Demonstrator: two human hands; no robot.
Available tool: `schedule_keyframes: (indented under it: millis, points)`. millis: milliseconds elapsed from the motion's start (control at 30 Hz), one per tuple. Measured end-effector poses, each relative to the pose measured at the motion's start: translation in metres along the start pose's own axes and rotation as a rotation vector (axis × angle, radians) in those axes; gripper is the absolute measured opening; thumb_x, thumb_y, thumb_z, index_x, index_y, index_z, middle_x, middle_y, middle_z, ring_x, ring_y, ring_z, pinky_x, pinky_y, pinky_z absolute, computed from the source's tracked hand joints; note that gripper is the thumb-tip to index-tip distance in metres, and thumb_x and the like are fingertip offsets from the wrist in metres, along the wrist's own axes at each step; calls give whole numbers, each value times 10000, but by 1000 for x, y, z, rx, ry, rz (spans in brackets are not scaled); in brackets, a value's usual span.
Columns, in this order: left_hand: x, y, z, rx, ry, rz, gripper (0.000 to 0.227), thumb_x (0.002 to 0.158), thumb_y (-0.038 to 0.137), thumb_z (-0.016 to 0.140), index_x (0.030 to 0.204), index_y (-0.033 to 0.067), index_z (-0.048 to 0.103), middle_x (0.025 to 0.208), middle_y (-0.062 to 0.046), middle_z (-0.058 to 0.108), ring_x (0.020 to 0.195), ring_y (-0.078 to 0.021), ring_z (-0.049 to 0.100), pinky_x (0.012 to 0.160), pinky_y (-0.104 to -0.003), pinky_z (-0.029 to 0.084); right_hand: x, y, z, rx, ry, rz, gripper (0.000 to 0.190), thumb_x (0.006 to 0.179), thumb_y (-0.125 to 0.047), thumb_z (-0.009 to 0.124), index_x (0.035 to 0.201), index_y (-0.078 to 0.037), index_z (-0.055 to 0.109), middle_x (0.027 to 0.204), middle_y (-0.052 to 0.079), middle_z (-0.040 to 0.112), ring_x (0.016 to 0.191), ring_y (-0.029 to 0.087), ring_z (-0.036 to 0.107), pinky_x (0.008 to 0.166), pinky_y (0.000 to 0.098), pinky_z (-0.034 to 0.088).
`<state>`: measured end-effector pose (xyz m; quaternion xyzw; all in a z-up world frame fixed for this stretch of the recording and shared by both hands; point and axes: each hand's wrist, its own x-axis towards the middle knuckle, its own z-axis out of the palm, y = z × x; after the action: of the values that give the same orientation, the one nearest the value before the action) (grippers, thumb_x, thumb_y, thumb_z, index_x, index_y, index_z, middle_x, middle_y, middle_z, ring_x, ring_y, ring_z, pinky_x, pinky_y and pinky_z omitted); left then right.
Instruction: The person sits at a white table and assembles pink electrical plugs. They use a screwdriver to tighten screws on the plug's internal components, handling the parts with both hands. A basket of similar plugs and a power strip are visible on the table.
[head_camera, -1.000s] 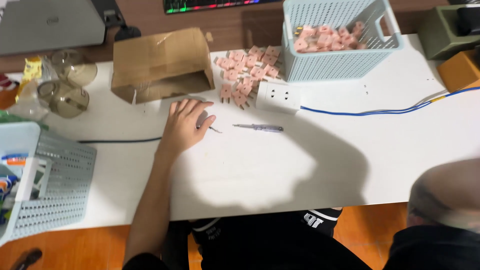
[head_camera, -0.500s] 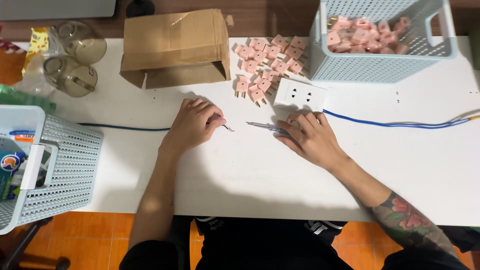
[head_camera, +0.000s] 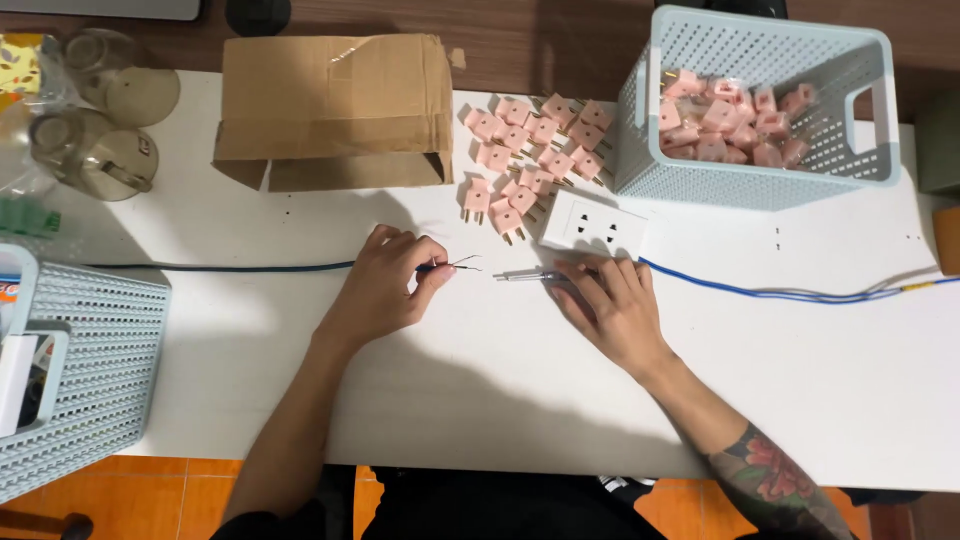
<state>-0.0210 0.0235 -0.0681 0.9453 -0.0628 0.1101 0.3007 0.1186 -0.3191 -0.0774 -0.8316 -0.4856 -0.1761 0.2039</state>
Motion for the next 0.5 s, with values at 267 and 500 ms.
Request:
schedule_keyframes:
  millis: [267,500]
  points:
    - [6,27,11,-77,189,241,133,1102,268,734,1196,210,808,681,59,570,777,-177,648,976,-409,506,6,-21,-2,270,147,-33,274,1105,-354,806,1228,-119,875,1072,71,713,926,263,590,894,409,445]
    - [9,67,26,-174,207,373,81,1075,191,746,1111,182,818,650,24,559,699,-204,638,900,-415,542,3,-43,-2,515,165,-19,213,1109,-317,776,1184,-146,880,977,50,783,894,248,630,894,394,469]
